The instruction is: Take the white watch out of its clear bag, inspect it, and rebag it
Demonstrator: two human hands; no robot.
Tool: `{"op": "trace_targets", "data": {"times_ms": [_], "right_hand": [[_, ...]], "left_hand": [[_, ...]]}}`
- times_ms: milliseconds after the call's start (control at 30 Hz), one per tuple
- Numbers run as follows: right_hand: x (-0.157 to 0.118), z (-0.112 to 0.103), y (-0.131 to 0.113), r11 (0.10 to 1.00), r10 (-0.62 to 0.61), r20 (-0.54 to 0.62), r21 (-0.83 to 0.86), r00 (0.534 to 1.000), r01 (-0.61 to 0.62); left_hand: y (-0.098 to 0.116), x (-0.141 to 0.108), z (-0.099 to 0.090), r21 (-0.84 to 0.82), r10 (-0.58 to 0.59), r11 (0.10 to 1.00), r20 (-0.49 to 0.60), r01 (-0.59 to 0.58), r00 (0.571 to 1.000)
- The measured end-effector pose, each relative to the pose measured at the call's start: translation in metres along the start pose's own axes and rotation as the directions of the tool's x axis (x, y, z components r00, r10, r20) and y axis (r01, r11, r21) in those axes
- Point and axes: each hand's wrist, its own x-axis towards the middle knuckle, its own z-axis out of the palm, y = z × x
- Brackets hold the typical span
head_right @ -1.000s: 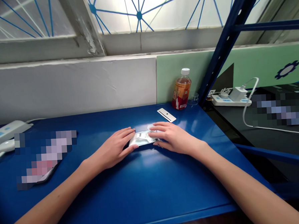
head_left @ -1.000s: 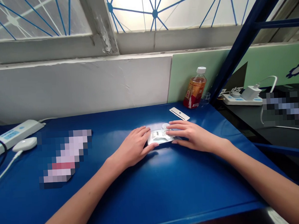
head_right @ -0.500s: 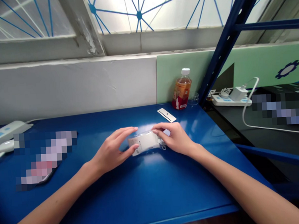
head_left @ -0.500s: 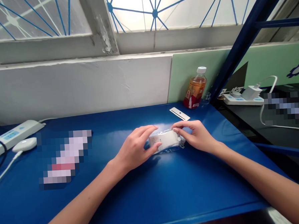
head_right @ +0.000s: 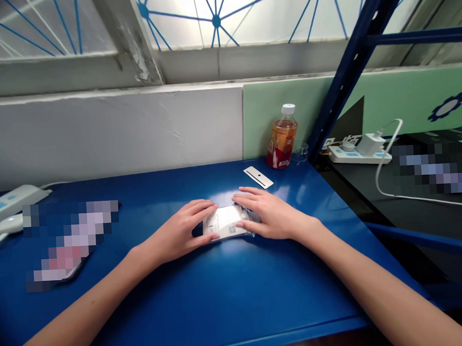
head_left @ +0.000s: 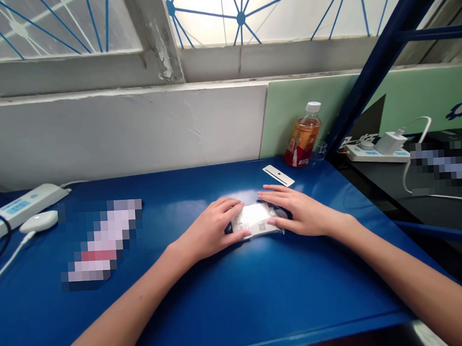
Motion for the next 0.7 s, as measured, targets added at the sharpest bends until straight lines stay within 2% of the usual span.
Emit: {"op": "trace_targets", "data": {"times_ms": [133,300,500,700], "right_hand": [[-0.001,0.000,-0.001,0.999,0.037,0.137,0.002,0.990,-0.038],[0.000,0.003,-0.001,0.995,0.102,0.213,-0.017,0.972,-0.101],[-0.003,0.006,-0.004,0.988,0.152,0.226,-0.043,0.962,-0.146],[-0.004,0.009,-0.004,0.987,0.154,0.207,-0.077,0.966,-0.141]], "left_hand": [[-0.003,-0.001,-0.001,0.007,-0.013,1.000,0.049,0.013,0.999],[-0.003,-0.001,-0.003,0.013,-0.047,0.999,0.087,0.046,0.995],[-0.001,-0.001,-0.003,0.045,-0.084,0.996,0.134,0.078,0.987],[-0.002,-0.002,-0.008,0.111,-0.118,0.989,0.153,0.101,0.981]]}}
